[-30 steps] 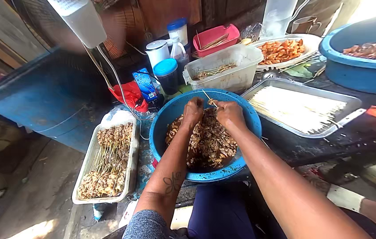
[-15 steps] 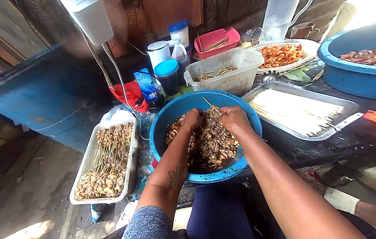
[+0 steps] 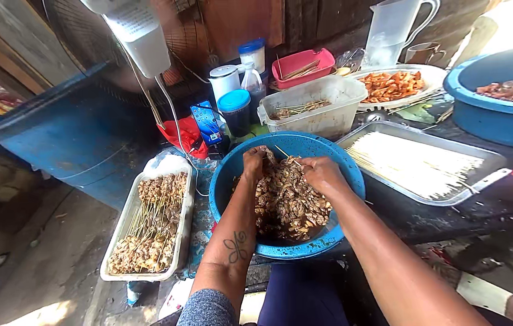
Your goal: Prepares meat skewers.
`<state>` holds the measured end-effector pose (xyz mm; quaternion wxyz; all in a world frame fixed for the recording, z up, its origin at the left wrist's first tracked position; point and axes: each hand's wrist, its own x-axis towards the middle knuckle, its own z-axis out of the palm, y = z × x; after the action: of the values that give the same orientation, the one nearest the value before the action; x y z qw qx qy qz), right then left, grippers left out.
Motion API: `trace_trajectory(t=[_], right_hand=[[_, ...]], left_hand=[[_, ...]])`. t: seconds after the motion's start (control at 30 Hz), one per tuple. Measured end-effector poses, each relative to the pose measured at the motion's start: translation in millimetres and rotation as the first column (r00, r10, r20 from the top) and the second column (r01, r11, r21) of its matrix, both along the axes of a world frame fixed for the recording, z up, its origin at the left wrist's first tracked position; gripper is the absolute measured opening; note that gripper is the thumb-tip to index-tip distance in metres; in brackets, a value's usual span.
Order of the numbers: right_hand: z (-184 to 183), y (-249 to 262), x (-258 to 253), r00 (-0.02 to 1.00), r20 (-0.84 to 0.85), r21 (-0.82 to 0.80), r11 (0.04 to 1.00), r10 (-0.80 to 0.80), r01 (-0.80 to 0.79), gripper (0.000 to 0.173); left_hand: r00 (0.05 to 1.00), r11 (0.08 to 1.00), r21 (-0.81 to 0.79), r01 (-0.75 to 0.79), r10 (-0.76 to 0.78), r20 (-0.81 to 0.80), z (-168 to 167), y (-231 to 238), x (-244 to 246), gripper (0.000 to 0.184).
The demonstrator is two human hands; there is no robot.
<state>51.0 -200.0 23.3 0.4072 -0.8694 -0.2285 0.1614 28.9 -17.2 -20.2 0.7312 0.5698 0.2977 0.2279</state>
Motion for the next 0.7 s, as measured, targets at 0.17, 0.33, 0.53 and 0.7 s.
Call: trace_trajectory(t=[0.17, 0.33, 0.53, 0.7], right_hand=[[2.1, -0.6, -0.3, 0.999, -0.01, -0.025, 0.999, 0.033, -0.033, 0.035], [2.7, -0.3, -0.5, 0.999, -0.024, -0.027, 0.999, 0.037, -0.038, 0.036], [4.5, -0.3, -0.6, 1.0, -0.015, -0.025, 1.0, 0.013, -0.014, 0.036], [3.3, -0.3, -1.0, 1.0, 0.001, -0.01, 1.0, 0.019, -0.019, 0.035]], left_hand=[[0.998, 0.999, -0.03, -0.045, 0.044, -0.041, 2.6, 0.6, 0.2, 0.017], [0.997, 0.977, -0.209, 0.037, -0.022, 0.07, 3.5, 5.4, 2.4, 0.008], [0.999, 0.984, 0.175, 0.031, -0.038, 0.038, 7.3, 3.0, -1.9, 0.019], [0.996, 0.993, 0.113, 0.033, -0.043, 0.083, 6.8, 3.5, -2.8, 0.023]])
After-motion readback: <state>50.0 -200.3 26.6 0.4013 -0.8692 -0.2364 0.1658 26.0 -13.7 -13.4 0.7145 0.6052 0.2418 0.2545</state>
